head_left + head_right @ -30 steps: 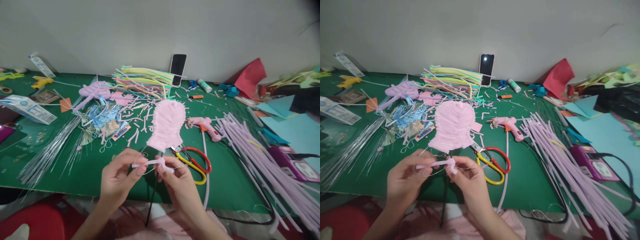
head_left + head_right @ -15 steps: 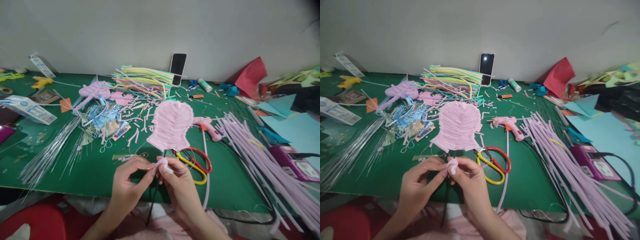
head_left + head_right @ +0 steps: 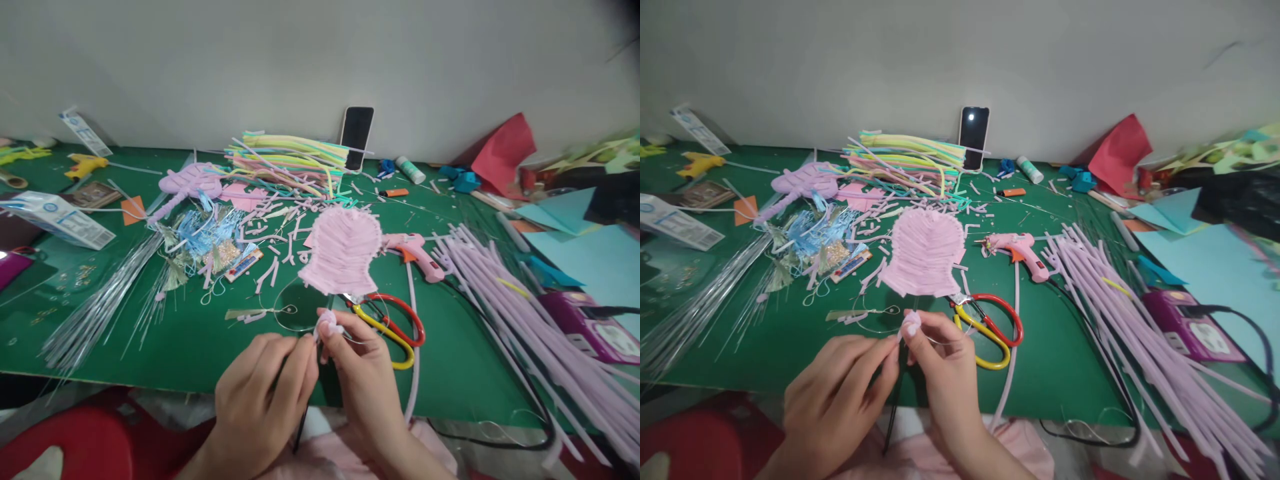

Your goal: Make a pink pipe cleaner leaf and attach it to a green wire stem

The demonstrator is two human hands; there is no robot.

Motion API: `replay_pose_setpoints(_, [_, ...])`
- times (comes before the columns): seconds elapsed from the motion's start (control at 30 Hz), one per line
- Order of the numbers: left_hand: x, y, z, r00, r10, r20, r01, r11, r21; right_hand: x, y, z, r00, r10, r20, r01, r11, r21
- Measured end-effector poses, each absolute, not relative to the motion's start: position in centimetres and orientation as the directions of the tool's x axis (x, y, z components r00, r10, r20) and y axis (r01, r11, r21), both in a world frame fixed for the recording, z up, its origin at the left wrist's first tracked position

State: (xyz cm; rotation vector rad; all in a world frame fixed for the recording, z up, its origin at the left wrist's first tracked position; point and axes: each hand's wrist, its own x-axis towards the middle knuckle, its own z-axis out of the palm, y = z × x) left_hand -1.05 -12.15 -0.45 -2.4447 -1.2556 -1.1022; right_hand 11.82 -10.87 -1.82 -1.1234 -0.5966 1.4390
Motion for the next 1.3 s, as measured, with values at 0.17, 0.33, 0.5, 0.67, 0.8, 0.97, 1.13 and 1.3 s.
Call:
replay_pose_setpoints(0.17, [-1.4, -12.1, -0.2, 0.400, 0.637, 0.659, 0.785, -0.609, 0.112, 12.0, -10.9, -1.4, 0.142, 0.960, -0.240, -0.382, -0.171, -0.908])
replay_pose_setpoints(0.33, [-1.1, -12.2, -0.1, 0.387, 0.639, 0.665, 0.790, -0.602, 0.118, 12.1, -11.2, -1.2, 0.184, 0.961, -0.205, -0.349, -0.131, -0.928])
replay_pose_setpoints(0.5, [-1.1, -12.2, 0.0, 0.363, 0.661, 0.657, 0.811, -0.572, 0.127, 12.7, -11.4, -1.5, 0.070, 0.988, -0.134, -0.328, -0.104, -0.939])
replay_pose_setpoints(0.67, [-1.2, -12.3, -0.1, 0.364, 0.662, 0.656, 0.815, -0.567, 0.120, 13.0, -11.0, -2.1, 0.051, 0.978, -0.205, -0.387, -0.170, -0.906])
replay_pose_setpoints(0.8, [-1.1, -12.2, -0.2, 0.389, 0.639, 0.664, 0.802, -0.589, 0.097, 12.7, -10.6, -1.8, 0.086, 0.966, -0.244, -0.361, -0.198, -0.911])
replay_pose_setpoints(0.97, [-1.1, -12.0, -0.3, 0.439, 0.617, 0.653, 0.789, -0.613, 0.048, 12.5, -10.4, -1.4, 0.129, 0.962, -0.240, -0.359, -0.180, -0.916])
replay_pose_setpoints(1.13, [-1.4, -11.7, 1.3, 0.578, 0.546, 0.606, 0.740, -0.664, -0.108, 12.5, -10.2, -1.3, 0.134, 0.963, -0.232, -0.347, -0.173, -0.922])
replay_pose_setpoints(1.3, [-2.2, -10.7, 3.7, 0.719, 0.436, 0.541, 0.630, -0.739, -0.241, 12.5, -10.3, -1.1, 0.104, 0.970, -0.220, -0.349, -0.172, -0.921])
